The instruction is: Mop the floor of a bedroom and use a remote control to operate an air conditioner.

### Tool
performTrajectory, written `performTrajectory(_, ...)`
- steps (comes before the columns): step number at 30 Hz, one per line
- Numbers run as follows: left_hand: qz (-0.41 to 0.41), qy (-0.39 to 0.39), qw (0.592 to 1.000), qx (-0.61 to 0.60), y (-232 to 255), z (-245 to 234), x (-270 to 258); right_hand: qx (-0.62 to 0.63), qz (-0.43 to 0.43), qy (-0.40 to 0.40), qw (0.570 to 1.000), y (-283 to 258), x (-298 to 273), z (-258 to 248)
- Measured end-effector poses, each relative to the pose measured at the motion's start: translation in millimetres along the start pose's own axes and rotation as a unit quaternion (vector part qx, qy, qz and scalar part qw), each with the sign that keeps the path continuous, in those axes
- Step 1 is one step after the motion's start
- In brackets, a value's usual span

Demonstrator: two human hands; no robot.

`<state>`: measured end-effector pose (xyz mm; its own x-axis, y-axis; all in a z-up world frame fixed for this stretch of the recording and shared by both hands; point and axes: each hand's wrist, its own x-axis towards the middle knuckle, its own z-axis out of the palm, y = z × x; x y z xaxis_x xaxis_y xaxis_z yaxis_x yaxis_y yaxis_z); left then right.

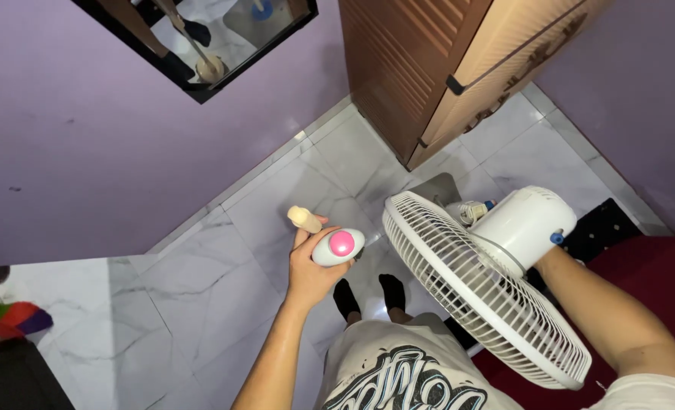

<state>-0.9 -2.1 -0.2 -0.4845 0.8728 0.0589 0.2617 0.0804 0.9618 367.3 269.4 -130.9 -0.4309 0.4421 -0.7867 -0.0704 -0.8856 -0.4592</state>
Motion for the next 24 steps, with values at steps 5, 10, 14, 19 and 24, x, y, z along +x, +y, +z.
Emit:
performTrajectory(5,-0.015,0.008,1.000,-0.002,-6,3,-3,-0.009,0.014,-0.010,1.000,-7,14,2)
performTrajectory(10,-0.023,0.017,1.000,0.013,-9,7,-8,-0.018,0.031,-0.026,0.999,-13,37,10)
performTrajectory(14,-0.035,0.021,0.999,0.006,-9,10,-9,-0.026,0.041,-0.037,0.998,-7,46,8)
performTrajectory(19,-0.049,0.045,0.998,-0.009,-13,5,-20,-0.051,0.055,-0.046,0.996,11,44,2)
performTrajectory(24,-0.066,0.068,0.995,-0.010,-16,-11,-34,-0.079,0.068,-0.058,0.993,18,44,19)
